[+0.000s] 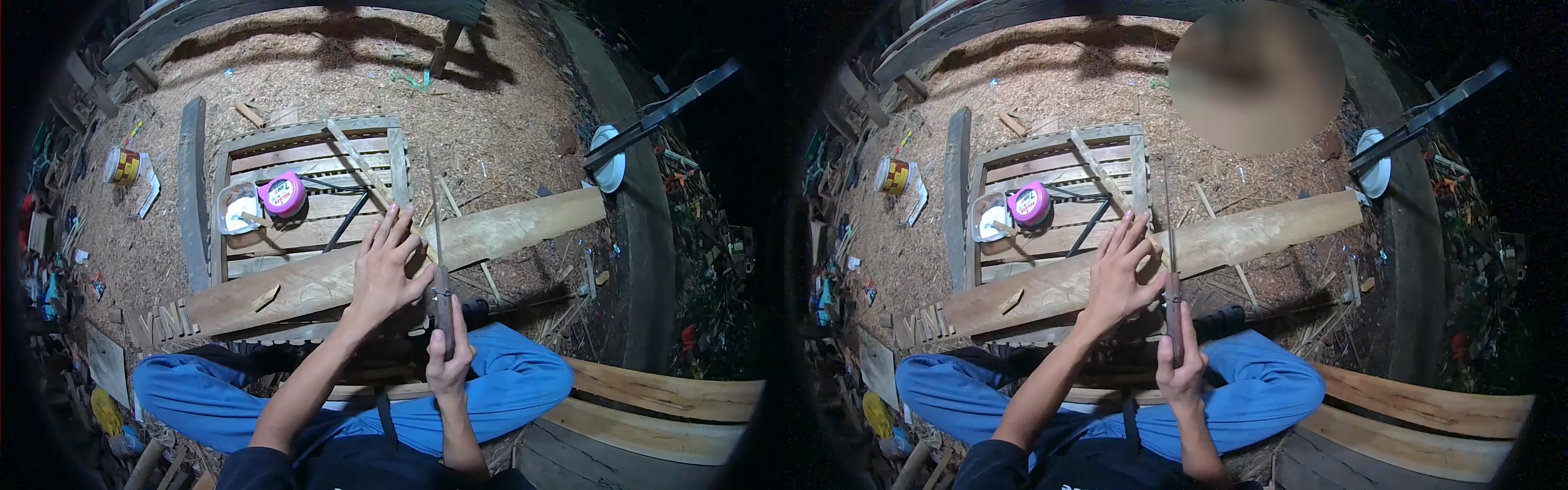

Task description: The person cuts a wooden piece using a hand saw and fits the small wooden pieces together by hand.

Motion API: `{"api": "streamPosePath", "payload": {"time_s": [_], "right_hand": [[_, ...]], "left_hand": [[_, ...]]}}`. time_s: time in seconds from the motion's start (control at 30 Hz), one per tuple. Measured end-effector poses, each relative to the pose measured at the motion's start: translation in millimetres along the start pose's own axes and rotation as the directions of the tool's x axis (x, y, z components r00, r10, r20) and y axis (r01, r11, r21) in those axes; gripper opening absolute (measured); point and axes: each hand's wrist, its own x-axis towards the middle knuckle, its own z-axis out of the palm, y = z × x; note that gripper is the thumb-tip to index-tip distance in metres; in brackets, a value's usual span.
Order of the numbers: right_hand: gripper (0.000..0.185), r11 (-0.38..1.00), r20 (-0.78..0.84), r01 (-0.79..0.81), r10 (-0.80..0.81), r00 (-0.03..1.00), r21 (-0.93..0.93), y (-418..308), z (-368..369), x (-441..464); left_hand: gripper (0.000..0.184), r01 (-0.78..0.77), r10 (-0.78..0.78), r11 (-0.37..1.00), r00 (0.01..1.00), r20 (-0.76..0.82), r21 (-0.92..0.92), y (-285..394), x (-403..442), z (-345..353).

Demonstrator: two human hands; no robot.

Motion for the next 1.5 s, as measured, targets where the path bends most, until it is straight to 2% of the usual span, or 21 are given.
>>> {"api": "streamPosePath", "payload": {"time_s": [0.03,0.1,0.2,0.43,0.67,0.73,0.8,0.87,1.07,1.13,1.27,1.5], "right_hand": [[0.063,1.000,-0.006,0.000,0.000,1.000,-0.001,-1.7,0.4,1.7],[0.061,0.988,-0.025,0.139,-0.141,0.990,-0.062,-4.0,3.8,4.0],[0.059,0.998,0.043,0.048,-0.046,0.998,-0.047,-11.8,-1.0,2.3],[0.058,0.993,0.012,0.103,-0.102,0.995,-0.054,-8.9,-8.1,2.2],[0.057,0.999,-0.009,0.045,-0.045,0.999,0.012,-6.5,-12.1,-6.9],[0.057,1.000,0.028,-0.011,0.010,1.000,0.020,-8.3,-13.2,-4.0],[0.059,0.994,-0.055,0.107,-0.106,0.993,0.011,-1.3,-7.8,-4.8],[0.060,0.997,-0.046,0.036,-0.033,0.998,0.067,9.6,-10.3,-13.9],[0.061,0.998,-0.046,0.051,-0.049,0.998,0.033,12.0,-14.7,-13.3],[0.062,0.997,-0.050,-0.009,0.012,0.999,0.072,15.6,-16.7,-20.4],[0.063,0.992,-0.059,-0.028,0.036,0.998,0.124,26.2,-15.7,-19.3],[0.061,0.995,-0.078,0.015,-0.007,0.997,0.101,20.3,-14.4,-15.9]], "left_hand": [[0.036,-0.006,0.006,1.000,1.000,0.001,-0.003,-0.2,0.6,0.5],[0.035,-0.011,0.011,1.000,1.000,-0.001,0.010,-0.8,0.6,1.0],[0.035,-0.029,0.029,0.999,1.000,0.001,0.030,-2.9,1.0,0.7],[0.037,-0.031,0.030,0.998,0.999,0.019,0.048,-1.7,2.0,1.4],[0.039,-0.019,0.018,0.999,0.999,0.037,0.029,0.3,1.9,-1.3],[0.039,-0.024,0.021,0.998,0.999,0.042,0.061,1.2,3.6,-1.3],[0.040,-0.021,0.018,0.999,0.998,0.056,0.043,1.7,2.0,-2.7],[0.040,-0.024,0.021,0.999,0.997,0.071,0.042,-0.7,2.1,-3.0],[0.034,0.006,-0.008,0.999,0.999,0.043,0.042,2.2,0.9,-2.6],[0.033,-0.003,0.003,1.000,1.000,0.023,0.018,2.8,2.2,-2.8],[0.033,0.010,-0.013,0.998,0.999,0.049,0.062,4.0,3.7,-3.8],[0.036,0.008,-0.008,0.999,1.000,0.016,0.048,2.6,1.8,3.0]]}}
